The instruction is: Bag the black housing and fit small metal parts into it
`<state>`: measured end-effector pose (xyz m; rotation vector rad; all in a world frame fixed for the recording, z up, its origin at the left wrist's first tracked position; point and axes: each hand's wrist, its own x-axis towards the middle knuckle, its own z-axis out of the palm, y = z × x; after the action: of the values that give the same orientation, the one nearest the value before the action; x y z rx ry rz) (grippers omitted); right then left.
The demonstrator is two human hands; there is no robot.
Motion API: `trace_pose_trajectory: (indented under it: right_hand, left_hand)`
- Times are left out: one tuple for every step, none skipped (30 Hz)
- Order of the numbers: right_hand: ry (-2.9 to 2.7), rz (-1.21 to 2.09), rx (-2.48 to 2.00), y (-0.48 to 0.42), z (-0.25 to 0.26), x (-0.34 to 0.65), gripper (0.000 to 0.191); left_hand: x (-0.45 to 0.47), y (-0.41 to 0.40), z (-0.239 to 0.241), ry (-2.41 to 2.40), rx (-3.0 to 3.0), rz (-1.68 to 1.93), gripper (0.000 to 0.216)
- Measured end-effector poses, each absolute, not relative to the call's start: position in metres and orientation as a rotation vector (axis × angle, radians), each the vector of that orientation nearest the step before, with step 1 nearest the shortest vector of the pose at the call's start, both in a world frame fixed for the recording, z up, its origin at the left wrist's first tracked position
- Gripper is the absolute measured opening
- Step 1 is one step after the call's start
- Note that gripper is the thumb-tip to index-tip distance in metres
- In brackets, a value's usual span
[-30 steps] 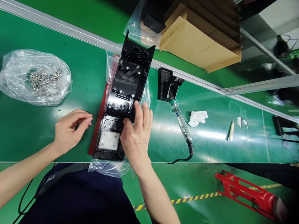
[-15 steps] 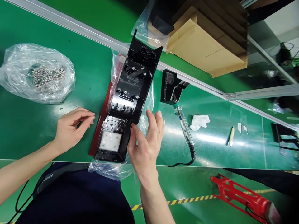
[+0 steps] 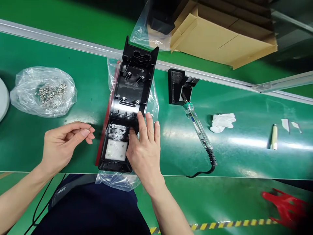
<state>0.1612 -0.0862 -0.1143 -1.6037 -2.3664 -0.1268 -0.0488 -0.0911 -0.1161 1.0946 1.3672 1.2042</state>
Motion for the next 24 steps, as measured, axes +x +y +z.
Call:
trace_pose_trajectory:
  right_hand:
    - [-2.353, -0.125, -1.596, -0.087, -0.114, 0.162, 0.039]
    - [-2.323, -0.116, -1.587, -0.088, -0.112, 0.163, 0.038]
    - [-2.276, -0.1, -1.574, -0.089, -0.11, 0.165, 0.036]
    - [-2.212, -0.085, -1.553, -0.091, -0.108, 0.166, 0.032]
    - [-2.14, -0.077, -1.528, -0.094, -0.104, 0.168, 0.026]
    - [-2.07, -0.078, -1.502, -0.097, -0.101, 0.17, 0.02]
    - [-2.011, -0.083, -1.483, -0.101, -0.098, 0.172, 0.015]
    - [-1.962, -0.093, -1.471, -0.105, -0.096, 0.174, 0.012]
    - [-1.92, -0.1, -1.471, -0.109, -0.094, 0.175, 0.01]
    - [-1.891, -0.098, -1.472, -0.113, -0.093, 0.176, 0.009]
    - [-1.867, -0.092, -1.473, -0.116, -0.093, 0.176, 0.009]
    - [-1.85, -0.078, -1.469, -0.119, -0.094, 0.176, 0.009]
    - [-1.836, -0.061, -1.461, -0.122, -0.096, 0.176, 0.01]
    - [-1.825, -0.042, -1.451, -0.124, -0.097, 0.175, 0.01]
    - [-1.822, -0.017, -1.443, -0.126, -0.099, 0.174, 0.01]
    - [-1.81, -0.001, -1.441, -0.128, -0.1, 0.174, 0.011]
    - [-1.792, 0.017, -1.445, -0.129, -0.1, 0.173, 0.011]
    - [-1.769, 0.036, -1.457, -0.13, -0.101, 0.173, 0.011]
    - [-1.743, 0.048, -1.467, -0.131, -0.101, 0.174, 0.011]
    - [-1.715, 0.056, -1.471, -0.131, -0.101, 0.175, 0.011]
    - [-1.683, 0.049, -1.465, -0.131, -0.101, 0.176, 0.012]
    - [-1.666, 0.046, -1.458, -0.131, -0.101, 0.177, 0.012]
    - [-1.655, 0.041, -1.448, -0.131, -0.102, 0.178, 0.013]
    - [-1.647, 0.04, -1.445, -0.132, -0.102, 0.18, 0.014]
  left_hand:
    - [-0.048, -0.091, -0.113, 1.368, 1.117, 1.191, 0.01]
    - [-0.047, -0.091, -0.11, 1.37, 1.156, 1.182, 0.009]
    - [-0.045, -0.091, -0.108, 1.374, 1.224, 1.174, 0.008]
    - [-0.043, -0.09, -0.106, 1.379, 1.323, 1.169, 0.007]
    - [-0.041, -0.089, -0.105, 1.384, 1.45, 1.168, 0.008]
    - [-0.038, -0.088, -0.104, 1.388, 1.599, 1.17, 0.009]
    - [-0.035, -0.087, -0.104, 1.391, 1.766, 1.176, 0.01]
    - [-0.032, -0.085, -0.105, 1.397, 1.937, 1.184, 0.011]
    - [-0.028, -0.083, -0.106, 1.408, 2.098, 1.196, 0.011]
    - [-0.024, -0.081, -0.107, 1.42, 2.242, 1.202, 0.012]
    - [-0.019, -0.079, -0.109, 1.435, 2.364, 1.191, 0.013]
    - [-0.013, -0.077, -0.111, 1.455, 2.461, 1.161, 0.013]
    - [-0.008, -0.074, -0.114, 1.482, 2.528, 1.12, 0.012]
    - [-0.002, -0.072, -0.116, 1.518, 2.57, 1.068, 0.012]
    - [0.003, -0.07, -0.118, 1.565, 2.597, 1.013, 0.01]
    - [0.007, -0.068, -0.119, 1.619, 2.615, 0.954, 0.009]
    - [0.011, -0.066, -0.12, 1.672, 2.628, 0.899, 0.007]
    - [0.014, -0.065, -0.12, 1.714, 2.642, 0.852, 0.006]
    - [0.016, -0.064, -0.121, 1.745, 2.658, 0.812, 0.005]
    - [0.018, -0.063, -0.12, 1.766, 2.676, 0.78, 0.005]
    - [0.019, -0.062, -0.12, 1.781, 2.692, 0.756, 0.004]
    - [0.02, -0.061, -0.12, 1.791, 2.706, 0.733, 0.003]
    - [0.02, -0.061, -0.119, 1.8, 2.716, 0.712, 0.003]
    - [0.021, -0.06, -0.119, 1.807, 2.724, 0.694, 0.003]
